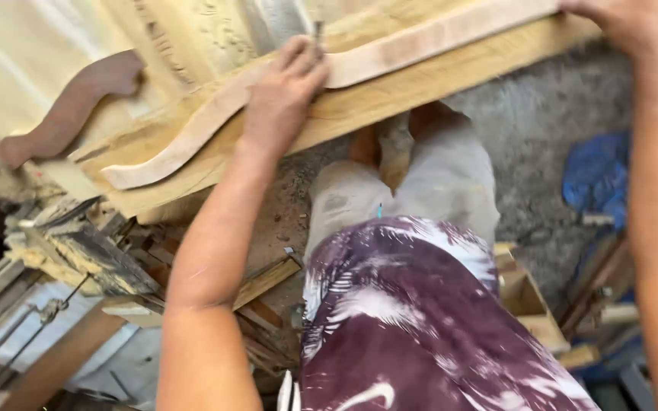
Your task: The person traces the outline of a curved wooden template onto a large piece of lumber using a pencil. They move the template to different positions on the wood and repeat the tracing process several times.
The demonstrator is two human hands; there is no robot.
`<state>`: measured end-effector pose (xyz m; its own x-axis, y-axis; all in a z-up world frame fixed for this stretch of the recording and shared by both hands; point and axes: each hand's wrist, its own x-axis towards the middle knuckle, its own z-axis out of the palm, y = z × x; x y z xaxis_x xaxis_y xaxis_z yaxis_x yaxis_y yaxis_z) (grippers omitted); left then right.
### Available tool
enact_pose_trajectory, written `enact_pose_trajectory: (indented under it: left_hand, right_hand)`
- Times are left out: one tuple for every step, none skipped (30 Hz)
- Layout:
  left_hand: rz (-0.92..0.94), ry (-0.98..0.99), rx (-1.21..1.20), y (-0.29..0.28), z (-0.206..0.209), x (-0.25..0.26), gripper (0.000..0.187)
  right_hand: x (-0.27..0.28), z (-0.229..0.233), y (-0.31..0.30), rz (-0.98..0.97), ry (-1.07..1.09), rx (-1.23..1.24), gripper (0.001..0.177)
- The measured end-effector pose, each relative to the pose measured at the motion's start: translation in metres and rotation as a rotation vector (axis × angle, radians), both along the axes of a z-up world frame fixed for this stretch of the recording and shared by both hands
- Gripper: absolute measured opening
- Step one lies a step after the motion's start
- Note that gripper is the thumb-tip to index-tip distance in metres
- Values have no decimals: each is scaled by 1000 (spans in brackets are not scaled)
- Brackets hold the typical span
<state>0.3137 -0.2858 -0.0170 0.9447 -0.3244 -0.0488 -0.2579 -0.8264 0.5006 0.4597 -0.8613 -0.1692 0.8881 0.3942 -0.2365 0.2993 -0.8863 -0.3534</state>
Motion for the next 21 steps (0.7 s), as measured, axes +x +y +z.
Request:
enact_pose_trajectory:
  left_hand:
    - [50, 46, -2, -2, 3, 0, 15]
    - [98, 94, -4, -3, 7, 0, 12]
    - [79, 57, -22, -4, 9, 5, 12]
    - [92, 64, 32, -5, 11, 11, 13]
    - [103, 99, 85, -6, 18, 6, 14]
    - [82, 89, 68, -10, 19, 6, 14]
    - [73, 86, 91, -8, 20, 7, 18]
    - [64, 83, 114, -6, 21, 7, 21]
    - [53, 72, 112, -6, 20, 8, 21]
    - [53, 91, 134, -5, 18, 8, 18]
    - [54, 118, 155, -5, 17, 6, 16]
    - [44, 114, 153, -5, 17, 7, 16]
    - [37, 116, 183, -5, 18, 6, 14]
    - [30, 118, 214, -4, 18, 6, 13]
    - [26, 120, 215, -4, 17, 5, 13]
    - [25, 124, 238, -4, 16, 5, 13]
    - [25, 127, 261, -4, 15, 3, 14]
    - [23, 129, 262, -3, 15, 2, 14]
    - [17, 122, 270, -3, 14, 2, 13]
    - [12, 115, 278, -2, 13, 1, 13]
    - [13, 113, 282, -3, 13, 2, 13]
  right_hand:
    - [-8, 10, 9, -11, -13, -32, 90]
    - [-6, 17, 32, -21, -25, -64, 90]
    - [-6, 32, 34, -38, -64, -84, 90]
    - [1, 45, 56, -54, -103, -103, 91]
    - [11, 50, 99, -71, -114, -126, 91]
    - [8, 68, 108, -91, -123, -145, 91]
    - [6, 81, 122, -167, -36, -122, 94]
    - [3, 93, 138, -243, 50, -96, 99]
    - [5, 89, 137, -256, 39, -97, 99]
    - [6, 84, 136, -255, 21, -107, 104]
    - [4, 80, 136, -252, 10, -120, 110]
    - [1, 77, 134, -263, 7, -122, 110]
    - [0, 73, 133, -249, -19, -118, 112]
    - [-2, 69, 132, -236, -44, -114, 114]
    - [-3, 68, 132, -240, -41, -113, 114]
    - [-4, 67, 133, -244, -39, -105, 116]
    - [-4, 66, 133, -247, -36, -97, 117]
    - [-6, 69, 134, -249, -34, -97, 117]
    - [-5, 71, 134, -249, -31, -91, 117]
    - [-4, 73, 136, -249, -28, -85, 117]
    - [-2, 72, 135, -249, -30, -81, 117]
